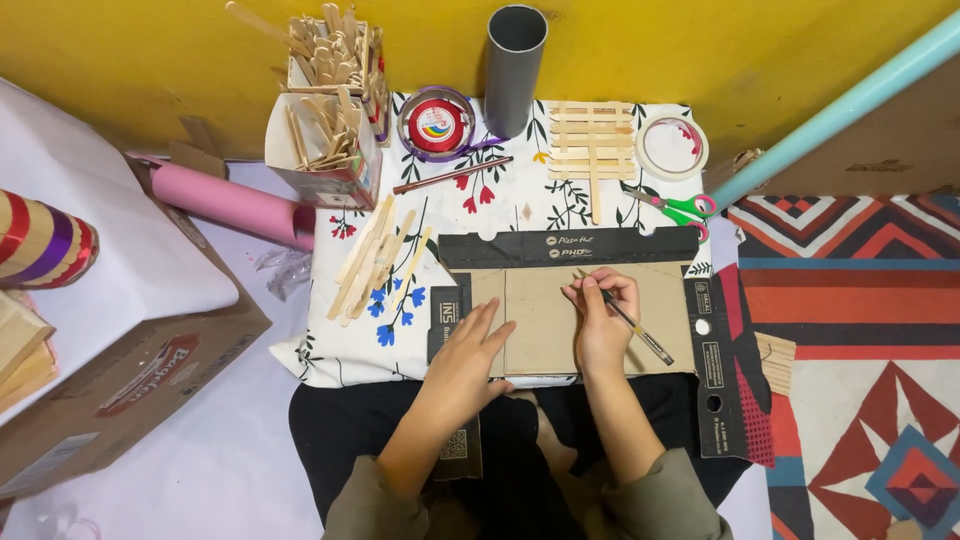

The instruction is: Measuring, marking, and cutting a piece of cardboard to create a base for a craft project.

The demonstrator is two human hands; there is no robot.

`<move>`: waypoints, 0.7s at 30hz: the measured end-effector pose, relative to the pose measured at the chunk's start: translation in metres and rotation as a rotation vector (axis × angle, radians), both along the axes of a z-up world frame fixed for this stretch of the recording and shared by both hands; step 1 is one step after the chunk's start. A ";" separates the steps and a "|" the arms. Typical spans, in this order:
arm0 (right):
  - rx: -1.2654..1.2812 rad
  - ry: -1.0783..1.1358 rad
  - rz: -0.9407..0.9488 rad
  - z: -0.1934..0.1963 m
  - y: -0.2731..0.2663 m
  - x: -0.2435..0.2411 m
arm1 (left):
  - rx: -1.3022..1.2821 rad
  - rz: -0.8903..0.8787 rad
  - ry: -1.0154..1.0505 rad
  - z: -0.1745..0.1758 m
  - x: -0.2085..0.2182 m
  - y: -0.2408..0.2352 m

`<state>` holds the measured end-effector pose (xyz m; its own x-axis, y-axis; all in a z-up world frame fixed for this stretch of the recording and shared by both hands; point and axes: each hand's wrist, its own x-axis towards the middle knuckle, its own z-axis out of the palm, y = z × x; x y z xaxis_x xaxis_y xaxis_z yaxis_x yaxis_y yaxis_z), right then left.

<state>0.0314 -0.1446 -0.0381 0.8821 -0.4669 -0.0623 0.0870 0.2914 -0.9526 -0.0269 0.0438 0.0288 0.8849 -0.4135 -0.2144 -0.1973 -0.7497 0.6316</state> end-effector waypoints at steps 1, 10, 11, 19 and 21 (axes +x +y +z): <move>0.000 0.003 0.001 0.000 -0.001 -0.001 | 0.000 0.001 0.003 -0.006 -0.006 -0.003; 0.068 -0.044 0.177 -0.008 -0.013 -0.005 | 0.326 0.084 -0.545 -0.059 -0.055 -0.048; 0.033 -0.032 0.238 -0.009 -0.013 -0.004 | 0.313 0.102 -0.595 -0.055 -0.054 -0.048; -0.388 0.078 0.570 0.012 0.033 0.024 | 0.252 0.144 -0.647 -0.056 -0.052 -0.048; -0.486 0.012 0.516 0.006 0.041 0.042 | 0.301 0.124 -0.630 -0.055 -0.052 -0.047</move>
<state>0.0737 -0.1034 -0.0318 0.9988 0.0335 0.0360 0.0410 -0.1659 -0.9853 -0.0788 -0.0032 -0.0261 0.9148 -0.3053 0.2645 -0.3591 -0.9144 0.1867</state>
